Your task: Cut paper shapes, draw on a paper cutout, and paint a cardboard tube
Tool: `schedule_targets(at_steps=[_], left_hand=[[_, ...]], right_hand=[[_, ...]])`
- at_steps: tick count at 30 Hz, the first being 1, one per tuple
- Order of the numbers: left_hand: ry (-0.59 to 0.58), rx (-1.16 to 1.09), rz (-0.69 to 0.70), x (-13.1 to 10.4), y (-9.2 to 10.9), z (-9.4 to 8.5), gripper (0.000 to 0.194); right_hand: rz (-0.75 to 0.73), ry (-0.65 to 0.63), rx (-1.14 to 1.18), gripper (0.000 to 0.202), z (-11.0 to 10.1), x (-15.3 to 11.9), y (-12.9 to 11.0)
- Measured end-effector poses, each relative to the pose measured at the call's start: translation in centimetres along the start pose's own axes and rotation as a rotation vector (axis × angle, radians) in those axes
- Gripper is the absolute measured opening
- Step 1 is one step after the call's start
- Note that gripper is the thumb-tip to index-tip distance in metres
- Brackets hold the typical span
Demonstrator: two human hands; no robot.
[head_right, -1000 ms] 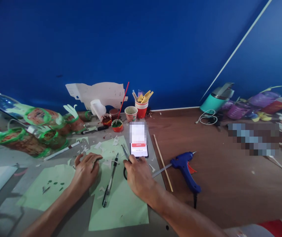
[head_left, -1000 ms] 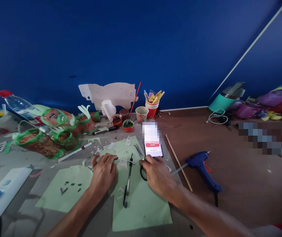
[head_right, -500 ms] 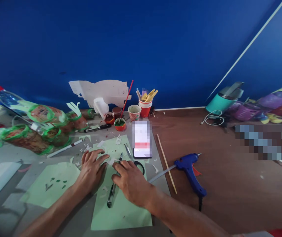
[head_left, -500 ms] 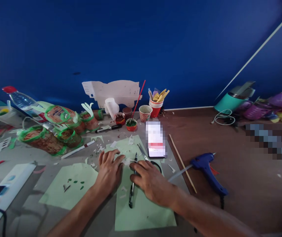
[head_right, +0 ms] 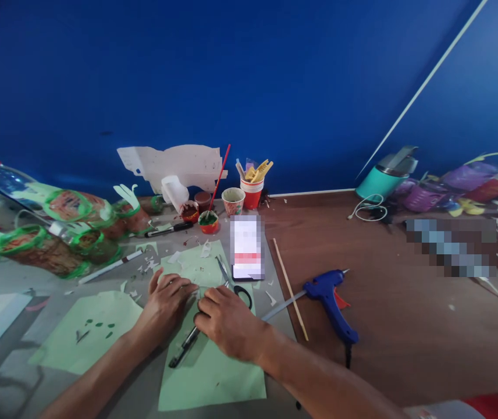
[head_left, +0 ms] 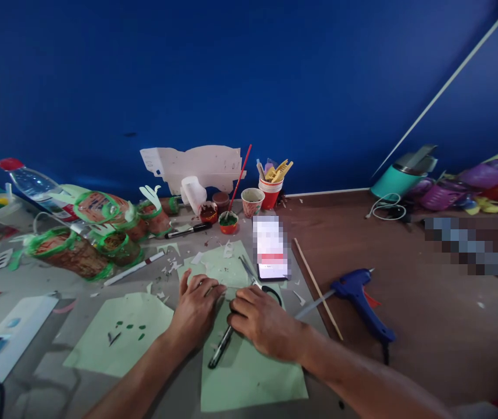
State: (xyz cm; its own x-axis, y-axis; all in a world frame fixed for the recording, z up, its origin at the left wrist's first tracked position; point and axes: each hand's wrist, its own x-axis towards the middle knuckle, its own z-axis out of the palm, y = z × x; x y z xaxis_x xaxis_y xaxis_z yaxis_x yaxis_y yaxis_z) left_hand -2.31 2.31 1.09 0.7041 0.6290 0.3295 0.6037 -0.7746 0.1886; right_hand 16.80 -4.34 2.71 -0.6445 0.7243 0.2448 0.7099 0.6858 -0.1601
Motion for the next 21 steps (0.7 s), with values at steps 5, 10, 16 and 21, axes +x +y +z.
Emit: schedule_targets(at_steps=[5,10,16,21], left_hand=[[0.14,-0.069,-0.084,0.0,-0.2,-0.1,0.026],[0.157,-0.249,-0.047,-0.1,0.0,-0.2,0.028],[-0.064,-0.346,0.061,-0.1,1.0,-0.8,0.025],[-0.101,-0.356,0.073,-0.3,0.9,-0.6,0.021]], right_hand=[[0.058,0.406,0.111,0.017,-0.2,-0.6,0.1],[0.22,0.75,0.257,0.006,-0.7,-1.4,0.5],[0.496,0.807,0.575,0.003,0.3,-2.0,0.5],[0.542,0.711,0.678,0.018,0.6,-1.8,0.5]])
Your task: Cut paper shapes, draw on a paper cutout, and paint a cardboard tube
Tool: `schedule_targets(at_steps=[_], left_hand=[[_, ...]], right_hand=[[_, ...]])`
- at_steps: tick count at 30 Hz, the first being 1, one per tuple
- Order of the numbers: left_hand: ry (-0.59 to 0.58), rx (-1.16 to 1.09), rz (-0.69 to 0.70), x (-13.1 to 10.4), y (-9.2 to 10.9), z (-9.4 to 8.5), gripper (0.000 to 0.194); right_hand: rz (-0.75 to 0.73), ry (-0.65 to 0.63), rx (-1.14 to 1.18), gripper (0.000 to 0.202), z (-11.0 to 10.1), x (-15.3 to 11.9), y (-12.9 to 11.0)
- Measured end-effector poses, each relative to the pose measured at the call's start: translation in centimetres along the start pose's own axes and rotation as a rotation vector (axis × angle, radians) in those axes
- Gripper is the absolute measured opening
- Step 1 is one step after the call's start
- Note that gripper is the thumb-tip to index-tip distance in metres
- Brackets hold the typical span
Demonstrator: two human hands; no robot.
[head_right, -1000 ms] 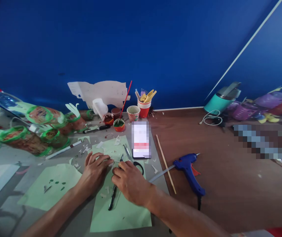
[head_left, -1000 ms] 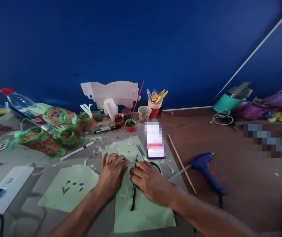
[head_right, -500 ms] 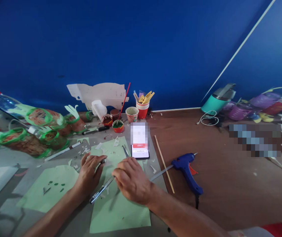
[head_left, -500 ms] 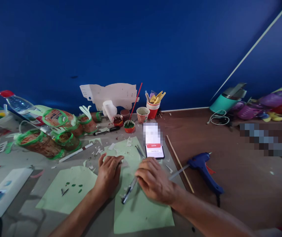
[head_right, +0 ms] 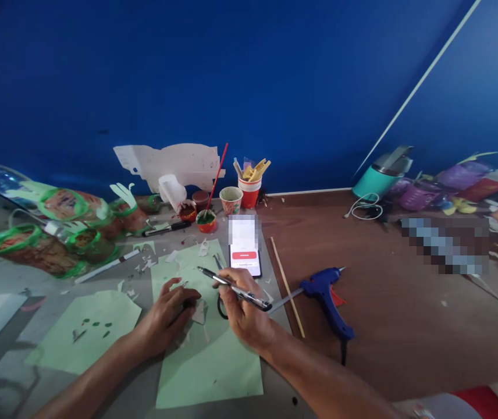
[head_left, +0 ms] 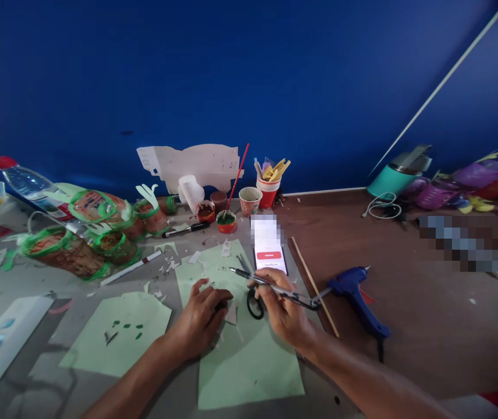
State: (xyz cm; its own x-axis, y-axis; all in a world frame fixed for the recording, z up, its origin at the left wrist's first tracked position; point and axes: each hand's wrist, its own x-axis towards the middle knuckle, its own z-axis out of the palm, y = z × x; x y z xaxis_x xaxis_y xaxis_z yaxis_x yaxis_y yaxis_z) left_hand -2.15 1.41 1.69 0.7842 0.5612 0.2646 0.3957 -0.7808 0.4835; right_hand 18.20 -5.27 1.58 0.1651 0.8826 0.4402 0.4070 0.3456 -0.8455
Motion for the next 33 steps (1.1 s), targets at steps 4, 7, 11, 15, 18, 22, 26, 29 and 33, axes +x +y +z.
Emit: schedule_targets(at_steps=[4,7,11,15,18,22,26,29,33], left_hand=[[0.014,0.017,-0.022,-0.2,-0.3,0.3,0.02],[0.037,0.036,-0.011,-0.3,-0.3,0.5,0.021],[0.071,0.057,0.021,-0.3,-0.4,0.8,0.023],[0.091,0.071,-0.01,-0.5,-0.3,1.0,0.023],[0.101,0.08,-0.017,-0.5,-0.1,0.9,0.022],[0.138,0.09,0.018,-0.3,0.4,0.4,0.017],[0.143,0.14,0.12,-0.2,1.3,0.2,0.016],[0.064,0.169,0.187,-0.4,2.1,0.8,0.016],[0.008,0.234,0.205,-0.7,2.9,1.8,0.016]], right_hand=[[-0.014,-0.036,-0.036,0.022,0.0,0.4,0.0],[-0.07,-0.112,-0.109,0.02,0.0,0.8,-0.3],[-0.178,-0.323,-0.198,0.025,0.2,1.1,-0.8],[-0.203,-0.401,-0.238,0.025,0.8,1.0,-0.7],[-0.199,-0.393,-0.255,0.022,1.2,0.7,-0.4],[-0.193,-0.37,-0.288,0.023,1.1,0.7,-0.4],[-0.163,-0.334,-0.364,0.02,0.9,0.8,-0.7],[-0.141,-0.323,-0.427,0.017,0.9,0.8,-0.6],[-0.127,-0.35,-0.508,0.016,0.9,0.6,-0.1]])
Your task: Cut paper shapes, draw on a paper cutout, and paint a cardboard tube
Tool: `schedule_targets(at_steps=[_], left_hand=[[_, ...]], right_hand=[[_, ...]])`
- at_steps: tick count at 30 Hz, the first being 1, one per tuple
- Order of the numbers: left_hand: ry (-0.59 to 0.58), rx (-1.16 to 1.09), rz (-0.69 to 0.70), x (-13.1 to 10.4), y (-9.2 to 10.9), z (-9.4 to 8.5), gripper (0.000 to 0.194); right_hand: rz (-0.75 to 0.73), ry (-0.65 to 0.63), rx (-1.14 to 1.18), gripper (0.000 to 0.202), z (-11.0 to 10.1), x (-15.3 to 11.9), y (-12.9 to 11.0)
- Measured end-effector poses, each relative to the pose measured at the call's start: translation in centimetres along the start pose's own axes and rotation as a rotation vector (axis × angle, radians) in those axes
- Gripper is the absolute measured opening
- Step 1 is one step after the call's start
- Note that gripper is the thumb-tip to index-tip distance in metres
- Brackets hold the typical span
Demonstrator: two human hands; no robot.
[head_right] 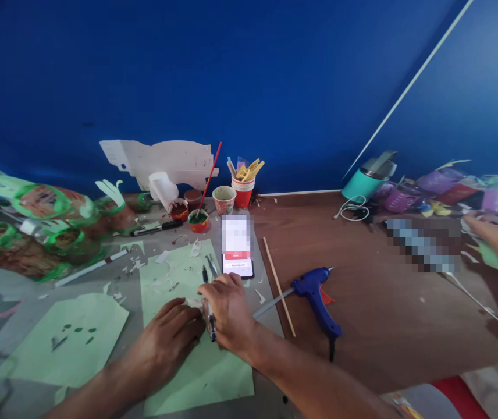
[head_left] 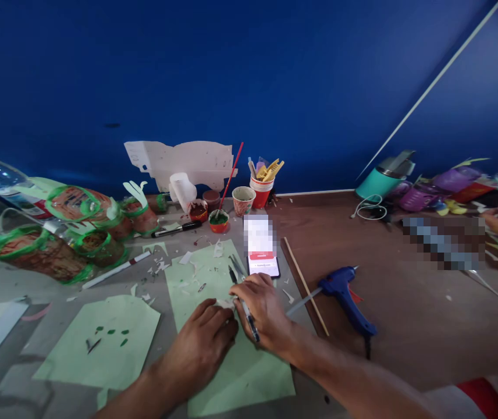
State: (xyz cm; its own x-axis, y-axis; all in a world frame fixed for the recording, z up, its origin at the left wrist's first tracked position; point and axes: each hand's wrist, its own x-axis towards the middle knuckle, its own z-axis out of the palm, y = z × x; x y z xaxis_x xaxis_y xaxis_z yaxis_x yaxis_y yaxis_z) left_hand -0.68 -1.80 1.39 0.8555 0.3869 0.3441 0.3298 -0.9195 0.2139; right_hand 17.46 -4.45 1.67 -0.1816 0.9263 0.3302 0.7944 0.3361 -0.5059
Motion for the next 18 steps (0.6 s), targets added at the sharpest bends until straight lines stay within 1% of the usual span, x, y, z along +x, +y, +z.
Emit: schedule_targets(at_steps=[4,7,10,14,16,18], left_hand=[[-0.047,0.055,0.006,0.1,0.6,0.0,0.018],[-0.066,0.092,0.009,0.1,0.8,-0.1,0.018],[-0.077,0.106,-0.002,-0.1,0.9,0.1,0.016],[-0.018,0.116,-0.004,-0.4,0.9,0.4,0.014],[-0.003,0.116,-0.018,-0.5,0.9,0.5,0.013],[0.006,0.117,-0.034,-0.4,1.0,0.5,0.013]], right_hand=[[-0.006,-0.056,-0.047,0.018,-0.1,-0.1,0.1],[-0.012,-0.056,-0.086,0.016,-0.4,0.0,-0.2],[-0.004,0.024,-0.091,0.018,-0.8,0.2,-0.6],[-0.063,0.189,0.044,0.022,-1.1,0.3,-0.5],[-0.086,0.228,0.133,0.024,-1.0,0.1,-0.5],[-0.079,0.232,0.234,0.027,-0.8,-0.1,-0.6]])
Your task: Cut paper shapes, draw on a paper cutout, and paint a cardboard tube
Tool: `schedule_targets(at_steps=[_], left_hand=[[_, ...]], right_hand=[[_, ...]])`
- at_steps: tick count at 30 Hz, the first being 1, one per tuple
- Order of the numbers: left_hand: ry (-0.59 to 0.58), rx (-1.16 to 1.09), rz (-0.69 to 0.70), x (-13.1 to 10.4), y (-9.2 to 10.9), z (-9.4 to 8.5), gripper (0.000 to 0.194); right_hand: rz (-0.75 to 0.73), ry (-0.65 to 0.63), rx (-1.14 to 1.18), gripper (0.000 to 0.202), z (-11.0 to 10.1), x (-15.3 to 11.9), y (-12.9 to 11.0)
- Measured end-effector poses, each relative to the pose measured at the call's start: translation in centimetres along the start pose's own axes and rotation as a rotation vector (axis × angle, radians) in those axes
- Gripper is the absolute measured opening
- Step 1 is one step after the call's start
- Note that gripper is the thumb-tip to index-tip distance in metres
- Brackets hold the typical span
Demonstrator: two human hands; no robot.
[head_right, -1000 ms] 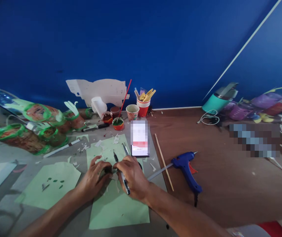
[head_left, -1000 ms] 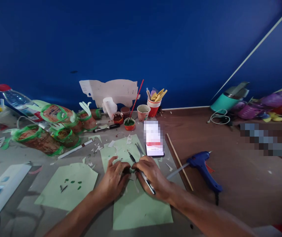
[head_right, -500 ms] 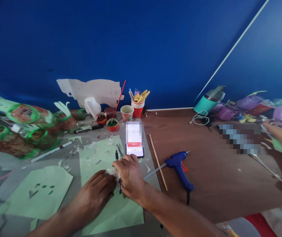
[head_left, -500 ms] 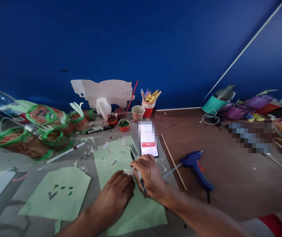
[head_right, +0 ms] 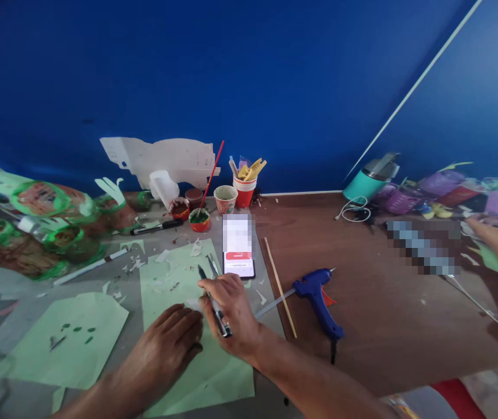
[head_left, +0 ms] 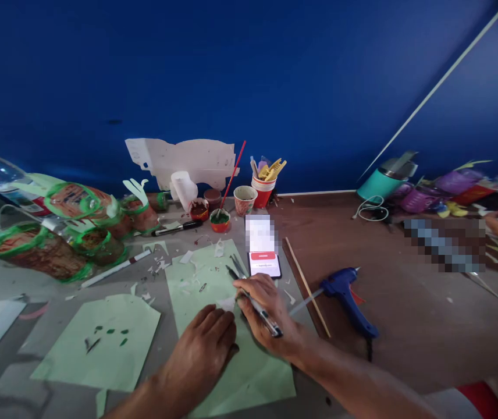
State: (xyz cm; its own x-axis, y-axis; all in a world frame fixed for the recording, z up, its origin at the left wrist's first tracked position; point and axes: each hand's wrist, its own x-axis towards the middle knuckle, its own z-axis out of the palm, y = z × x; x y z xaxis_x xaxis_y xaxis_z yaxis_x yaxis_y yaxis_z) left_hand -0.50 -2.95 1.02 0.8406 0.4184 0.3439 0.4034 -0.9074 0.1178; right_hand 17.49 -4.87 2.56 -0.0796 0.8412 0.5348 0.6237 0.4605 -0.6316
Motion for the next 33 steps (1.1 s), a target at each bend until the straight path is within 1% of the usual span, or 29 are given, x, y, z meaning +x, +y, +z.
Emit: schedule_targets(at_steps=[3,7,10,12,15,17,23,25,29,33], left_hand=[[0.011,0.011,-0.01,0.1,0.1,0.0,0.014],[0.045,0.037,-0.017,0.0,0.3,0.1,0.012],[0.065,0.056,-0.01,-0.1,0.4,0.1,0.011],[0.076,0.071,-0.003,-0.1,0.5,0.2,0.012],[0.096,0.097,0.009,-0.3,0.8,0.2,0.014],[0.111,0.111,0.02,-0.4,0.9,0.2,0.017],[0.126,0.134,0.039,-0.4,1.0,0.1,0.023],[0.127,0.124,0.023,-0.3,1.0,0.2,0.024],[0.148,0.105,-0.002,-0.4,1.0,0.3,0.025],[0.142,0.095,0.005,-0.6,1.0,0.3,0.024]], right_hand=[[0.102,0.025,0.147,0.028,0.3,-0.4,-0.1],[0.329,0.078,0.272,0.023,0.7,-0.4,0.0],[0.471,0.072,0.298,0.011,1.0,0.0,0.1],[0.511,0.051,0.266,0.006,1.0,0.3,0.1],[0.512,0.013,0.223,0.005,1.0,0.5,-0.1],[0.5,-0.011,0.22,0.009,1.1,0.4,-0.2],[0.507,-0.049,0.353,0.021,1.6,-0.6,0.3],[0.523,-0.054,0.363,0.019,1.5,-0.5,0.4],[0.506,-0.056,0.26,0.006,1.1,0.0,0.2],[0.44,-0.043,0.188,0.007,1.0,0.2,0.0]])
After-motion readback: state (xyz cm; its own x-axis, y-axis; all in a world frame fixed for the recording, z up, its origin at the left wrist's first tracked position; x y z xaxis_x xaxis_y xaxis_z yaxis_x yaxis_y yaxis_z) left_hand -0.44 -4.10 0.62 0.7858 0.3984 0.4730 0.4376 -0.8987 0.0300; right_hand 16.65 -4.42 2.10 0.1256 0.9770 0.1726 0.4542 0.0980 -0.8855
